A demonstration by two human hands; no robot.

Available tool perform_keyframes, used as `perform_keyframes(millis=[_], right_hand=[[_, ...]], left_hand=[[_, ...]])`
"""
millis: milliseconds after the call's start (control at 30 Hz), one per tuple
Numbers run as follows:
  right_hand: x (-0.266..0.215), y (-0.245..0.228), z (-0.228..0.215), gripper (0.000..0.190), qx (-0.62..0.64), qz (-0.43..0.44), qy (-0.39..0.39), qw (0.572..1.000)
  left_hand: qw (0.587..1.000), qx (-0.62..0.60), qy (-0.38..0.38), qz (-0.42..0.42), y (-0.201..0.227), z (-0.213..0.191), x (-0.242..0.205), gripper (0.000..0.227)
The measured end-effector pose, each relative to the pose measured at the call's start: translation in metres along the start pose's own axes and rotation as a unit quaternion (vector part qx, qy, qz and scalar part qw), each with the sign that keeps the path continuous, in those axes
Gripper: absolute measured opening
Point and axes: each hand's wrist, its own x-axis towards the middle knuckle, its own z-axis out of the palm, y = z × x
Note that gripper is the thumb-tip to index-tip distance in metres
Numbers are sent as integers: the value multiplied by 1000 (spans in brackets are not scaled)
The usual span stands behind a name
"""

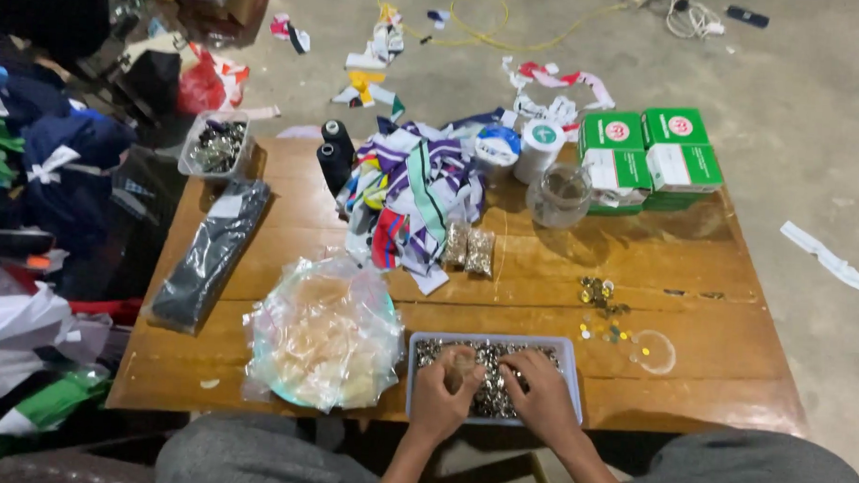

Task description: Sorting small metal components, such as rivets or eyelets, from a plastic tray on a cluttered workbench.

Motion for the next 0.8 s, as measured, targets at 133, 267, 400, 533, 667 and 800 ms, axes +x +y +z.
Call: perform_keyframes(millis=[133, 267, 400, 533, 667, 800], right_hand=[[-12, 2, 6, 26, -5, 11, -9, 1000], [-18, -3, 0, 25, -3, 10, -17, 1000], [-2, -2, 0, 21, 9, -8, 16, 1000], [-7, 3, 3, 23, 1, 10, 0, 1000], [5, 6, 6, 24, 5, -16, 37, 999], [-4, 3, 3, 25, 22, 13, 30, 999]], left_hand=[[999, 2, -15, 42, -2, -1, -10, 37], [1000, 8, -4, 14, 2, 7, -20, 37], [997, 52, 2, 48, -3, 7, -3, 36], [996, 61, -11, 57, -1, 10, -6, 35], [998, 45, 0, 48, 2, 3, 6, 35], [999, 38, 8, 30, 11, 2, -5, 40]])
